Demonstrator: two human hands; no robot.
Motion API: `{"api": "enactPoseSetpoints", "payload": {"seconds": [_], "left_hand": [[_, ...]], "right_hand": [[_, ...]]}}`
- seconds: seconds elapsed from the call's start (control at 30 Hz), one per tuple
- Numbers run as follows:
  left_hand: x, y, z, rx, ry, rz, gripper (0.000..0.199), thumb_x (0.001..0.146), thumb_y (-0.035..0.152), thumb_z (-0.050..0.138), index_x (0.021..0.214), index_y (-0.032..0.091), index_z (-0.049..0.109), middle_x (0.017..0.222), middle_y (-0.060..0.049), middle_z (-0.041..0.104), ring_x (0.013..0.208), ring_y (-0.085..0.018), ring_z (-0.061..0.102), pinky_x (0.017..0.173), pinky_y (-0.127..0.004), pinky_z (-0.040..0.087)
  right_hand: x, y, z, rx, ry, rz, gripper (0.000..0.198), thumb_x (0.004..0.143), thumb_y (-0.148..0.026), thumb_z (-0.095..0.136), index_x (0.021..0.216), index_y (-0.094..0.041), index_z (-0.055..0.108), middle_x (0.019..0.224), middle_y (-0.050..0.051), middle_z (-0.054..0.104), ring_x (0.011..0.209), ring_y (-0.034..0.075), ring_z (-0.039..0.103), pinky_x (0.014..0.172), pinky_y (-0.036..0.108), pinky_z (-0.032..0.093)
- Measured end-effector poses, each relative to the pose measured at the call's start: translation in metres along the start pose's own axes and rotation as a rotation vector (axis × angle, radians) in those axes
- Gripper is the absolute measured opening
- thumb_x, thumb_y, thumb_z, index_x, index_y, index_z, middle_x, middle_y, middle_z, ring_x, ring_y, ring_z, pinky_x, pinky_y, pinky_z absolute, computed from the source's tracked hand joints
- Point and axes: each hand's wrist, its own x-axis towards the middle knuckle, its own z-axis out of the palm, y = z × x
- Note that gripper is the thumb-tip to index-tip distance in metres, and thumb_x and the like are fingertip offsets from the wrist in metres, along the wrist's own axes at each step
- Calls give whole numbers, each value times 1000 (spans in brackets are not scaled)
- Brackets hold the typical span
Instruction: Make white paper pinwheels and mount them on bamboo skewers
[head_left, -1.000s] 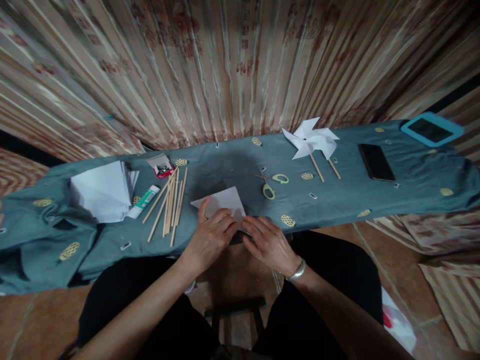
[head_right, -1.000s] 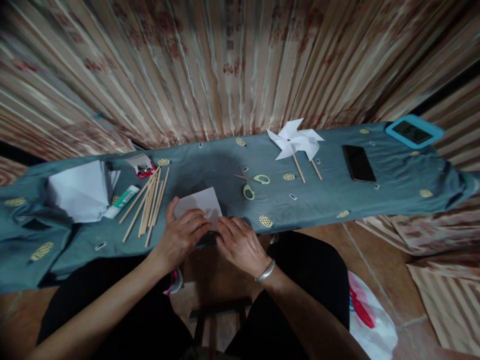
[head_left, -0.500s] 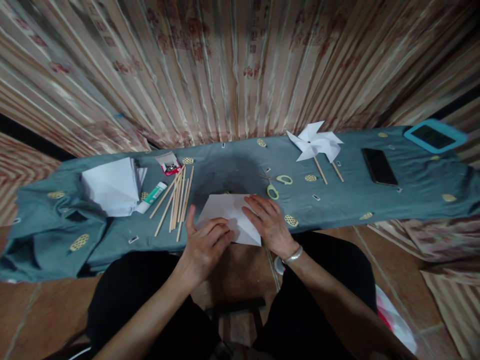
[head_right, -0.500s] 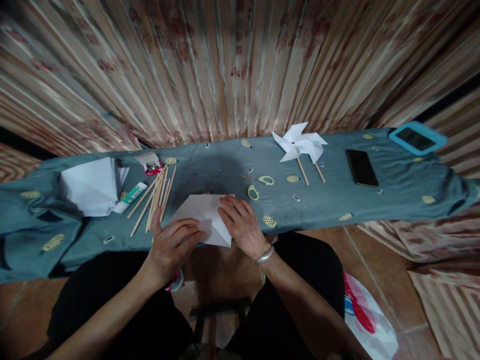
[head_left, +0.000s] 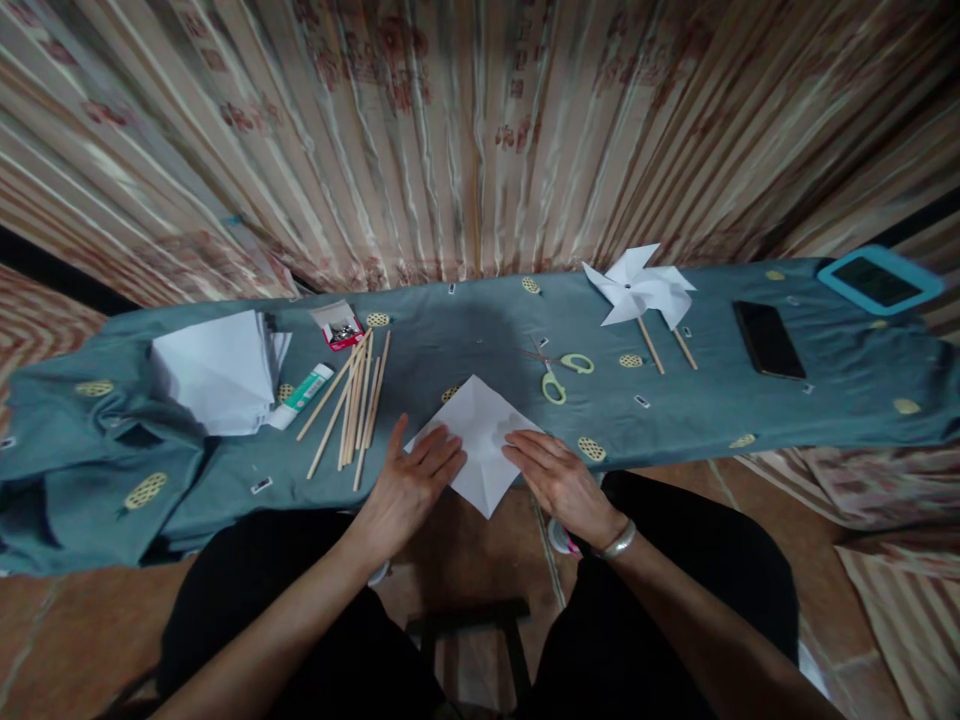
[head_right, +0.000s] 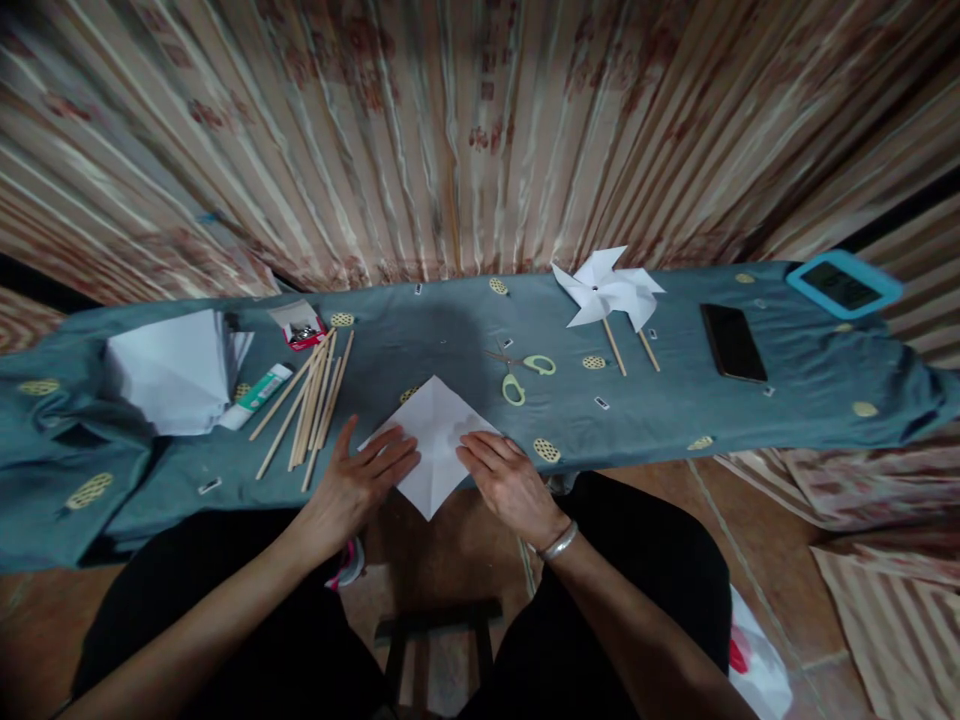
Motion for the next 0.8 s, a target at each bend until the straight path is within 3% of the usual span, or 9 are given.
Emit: {"api": "enactPoseSetpoints", "payload": {"seconds": [0.1, 0.17, 0.27, 0.33, 0.43, 0.53, 0.67, 0.73, 0.8], "left_hand": [[6, -8, -4, -116, 41, -32, 33, 98, 14, 40, 116, 23, 66, 118, -5, 73, 118, -23, 63, 119, -64, 15], [13, -13, -9, -199, 52, -85, 29, 99, 16, 42, 109, 21, 69, 106, -5, 76, 104, -22, 69, 114, -60, 30], [25, -21, -13, -290, 32, -165, 27, 99, 23, 45, 97, 19, 71, 88, -5, 75, 84, -20, 70, 88, -41, 53], [31, -26, -12, -329, 19, -213, 28, 100, 26, 44, 94, 19, 71, 81, -5, 73, 77, -18, 69, 72, -31, 54], [36, -32, -5, -374, 29, -299, 28, 99, 28, 45, 97, 19, 71, 80, -5, 72, 74, -18, 69, 68, -29, 54], [38, -37, 1, -413, 37, -374, 26, 97, 28, 47, 103, 19, 71, 87, -5, 75, 77, -20, 72, 69, -30, 55], [43, -38, -2, -363, 69, -395, 39, 96, 26, 49, 133, 18, 54, 101, -6, 76, 86, -22, 73, 74, -33, 57], [46, -31, -7, -226, 146, -328, 44, 97, 24, 48, 140, 16, 46, 119, -12, 71, 107, -26, 69, 87, -39, 56], [49, -20, -10, -88, 203, -200, 43, 97, 18, 45, 140, 15, 45, 143, -16, 54, 136, -30, 48, 105, -47, 46]], "right_hand": [[4, 2, -2, 132, 39, 97, 31, 99, -19, 44, 119, -22, 67, 120, 9, 71, 113, 23, 63, 95, 44, 56], [9, 2, -3, 210, 69, 172, 27, 99, -23, 45, 113, -22, 69, 112, 8, 74, 106, 22, 66, 92, 42, 57], [17, 3, -2, 276, 85, 295, 23, 99, -27, 48, 103, -20, 70, 103, 8, 75, 97, 22, 68, 89, 39, 56], [20, 3, 0, 281, 90, 379, 22, 98, -30, 49, 99, -20, 69, 100, 8, 75, 94, 23, 68, 87, 38, 55], [24, 4, 2, 269, 131, 491, 22, 96, -35, 52, 101, -20, 68, 95, 8, 74, 89, 23, 69, 82, 36, 55], [28, 6, 4, 254, 168, 558, 23, 94, -37, 55, 104, -20, 67, 89, 6, 74, 79, 21, 69, 76, 32, 56], [34, 10, 3, 230, 168, 594, 22, 92, -37, 57, 102, -20, 68, 81, 4, 74, 70, 20, 68, 70, 30, 55], [36, 11, 3, 228, 167, 597, 21, 92, -36, 58, 101, -20, 68, 80, 4, 74, 70, 20, 69, 70, 30, 55], [38, 12, 3, 237, 166, 599, 20, 91, -34, 59, 101, -20, 68, 84, 5, 75, 72, 20, 69, 71, 30, 55]]}}
